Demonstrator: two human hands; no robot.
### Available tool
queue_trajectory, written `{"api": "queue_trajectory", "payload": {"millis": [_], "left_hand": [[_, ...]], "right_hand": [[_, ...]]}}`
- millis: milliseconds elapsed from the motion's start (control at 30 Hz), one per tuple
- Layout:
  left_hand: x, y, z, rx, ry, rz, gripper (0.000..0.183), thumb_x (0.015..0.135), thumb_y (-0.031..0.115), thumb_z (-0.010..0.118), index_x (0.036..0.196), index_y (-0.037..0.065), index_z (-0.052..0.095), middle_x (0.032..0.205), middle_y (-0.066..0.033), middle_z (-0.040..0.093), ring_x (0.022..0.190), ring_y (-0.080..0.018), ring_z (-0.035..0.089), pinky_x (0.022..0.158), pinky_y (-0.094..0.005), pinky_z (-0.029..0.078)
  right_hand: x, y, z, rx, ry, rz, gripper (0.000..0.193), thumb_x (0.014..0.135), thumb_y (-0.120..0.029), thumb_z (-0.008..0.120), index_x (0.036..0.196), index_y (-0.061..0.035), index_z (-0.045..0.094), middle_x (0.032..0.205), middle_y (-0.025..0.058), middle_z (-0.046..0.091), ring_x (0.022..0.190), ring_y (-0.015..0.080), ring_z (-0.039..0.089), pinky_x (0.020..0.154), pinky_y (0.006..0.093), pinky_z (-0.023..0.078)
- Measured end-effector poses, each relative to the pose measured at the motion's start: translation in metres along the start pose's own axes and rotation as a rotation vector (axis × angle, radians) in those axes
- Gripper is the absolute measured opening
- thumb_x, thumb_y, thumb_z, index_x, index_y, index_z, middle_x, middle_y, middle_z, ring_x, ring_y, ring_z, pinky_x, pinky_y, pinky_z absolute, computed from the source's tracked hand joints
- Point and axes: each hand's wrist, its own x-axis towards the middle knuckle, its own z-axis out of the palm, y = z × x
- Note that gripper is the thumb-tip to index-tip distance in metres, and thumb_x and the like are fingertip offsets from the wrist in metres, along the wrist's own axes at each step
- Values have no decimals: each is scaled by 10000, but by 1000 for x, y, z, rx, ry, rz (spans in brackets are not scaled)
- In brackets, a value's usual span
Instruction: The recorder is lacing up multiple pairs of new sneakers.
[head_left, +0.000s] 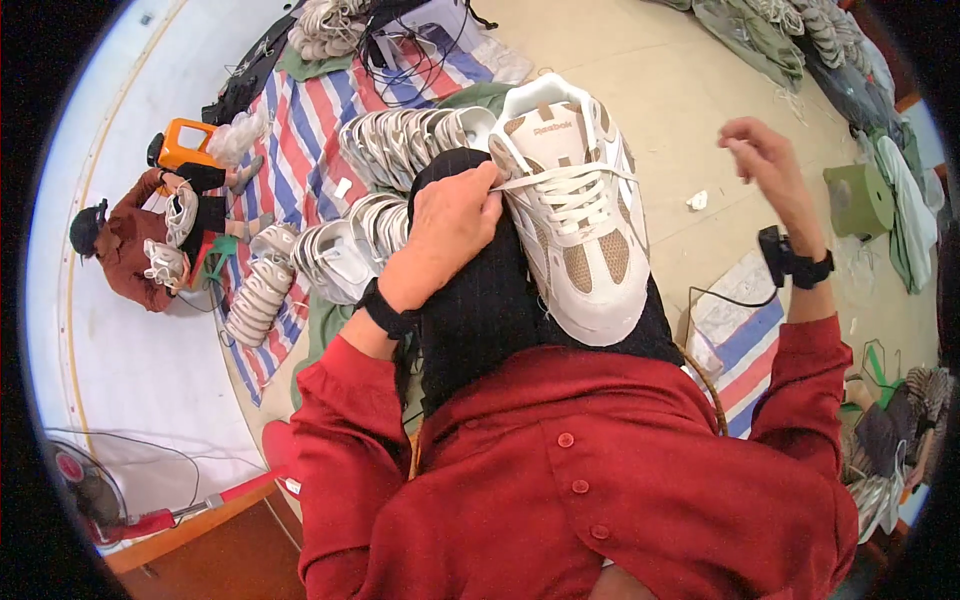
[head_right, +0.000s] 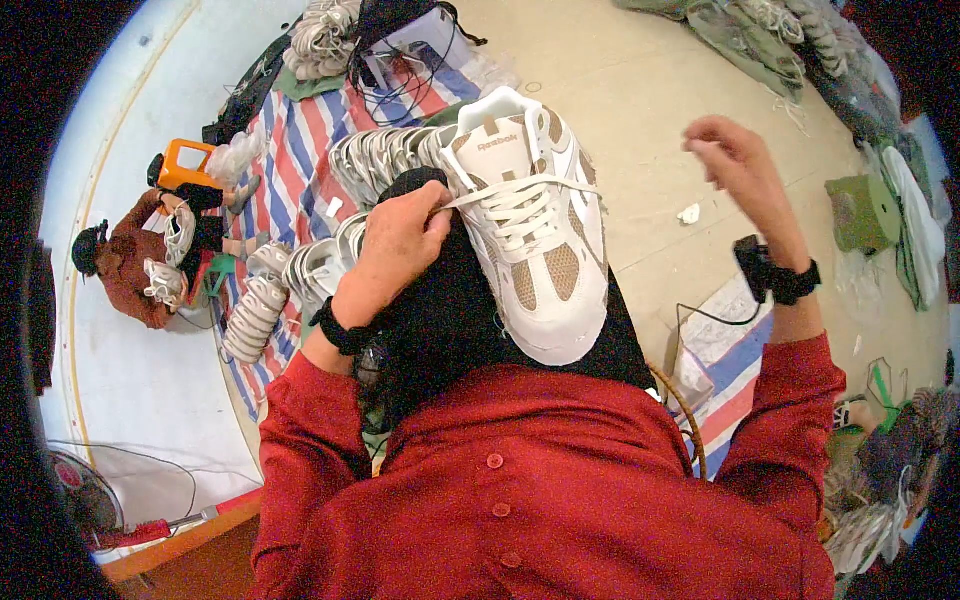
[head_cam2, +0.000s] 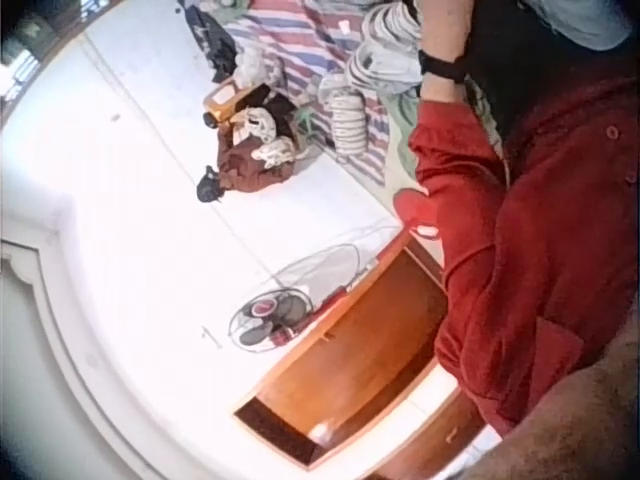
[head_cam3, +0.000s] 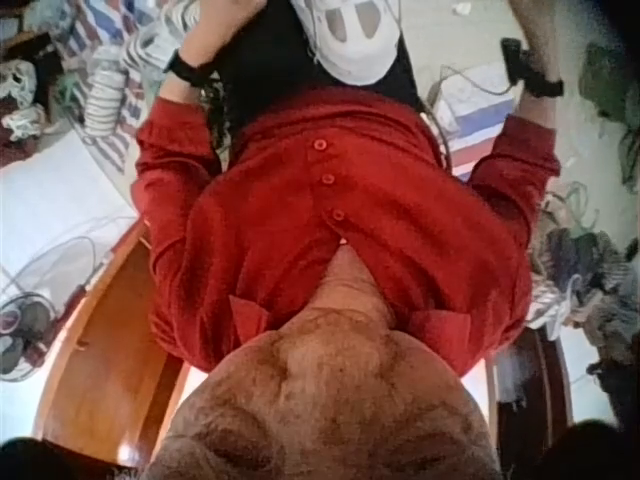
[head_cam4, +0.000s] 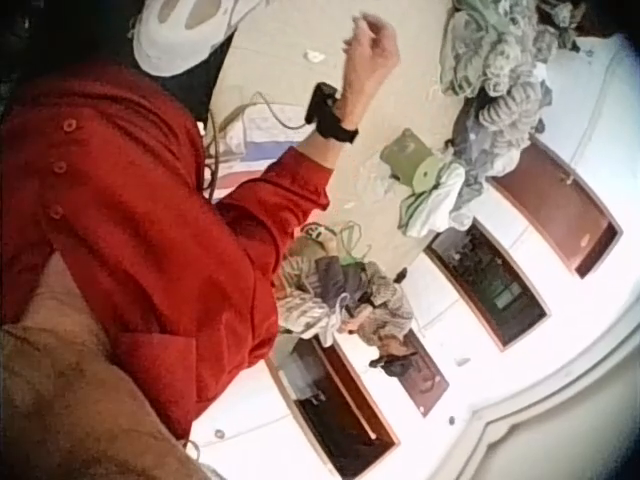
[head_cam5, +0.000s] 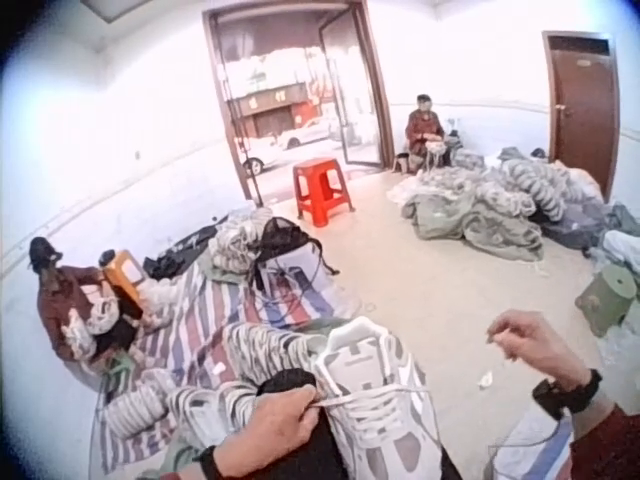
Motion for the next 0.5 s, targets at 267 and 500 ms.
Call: {"api": "queue_trajectory", "payload": {"millis": [267,500], "left_hand": [[-15,-13,-39,134,51,122,100,886,105,571,963,49,603,813,-160,636,727,-360,627,626,-436,481],[-46,-38,-50,342,31,89,107,874,76,544,977,72,568,827,-142,612,761,-343,624,619,-432,471]], "right_hand": [[6,-80,97,-115,-107,-428,90,875,-75,589,954,-45,619,814,84,598,684,190,579,604,302,462],[14,-84,122,-377,-107,-606,72,870,-94,567,932,-59,577,947,118,551,789,324,600,692,409,486]]}}
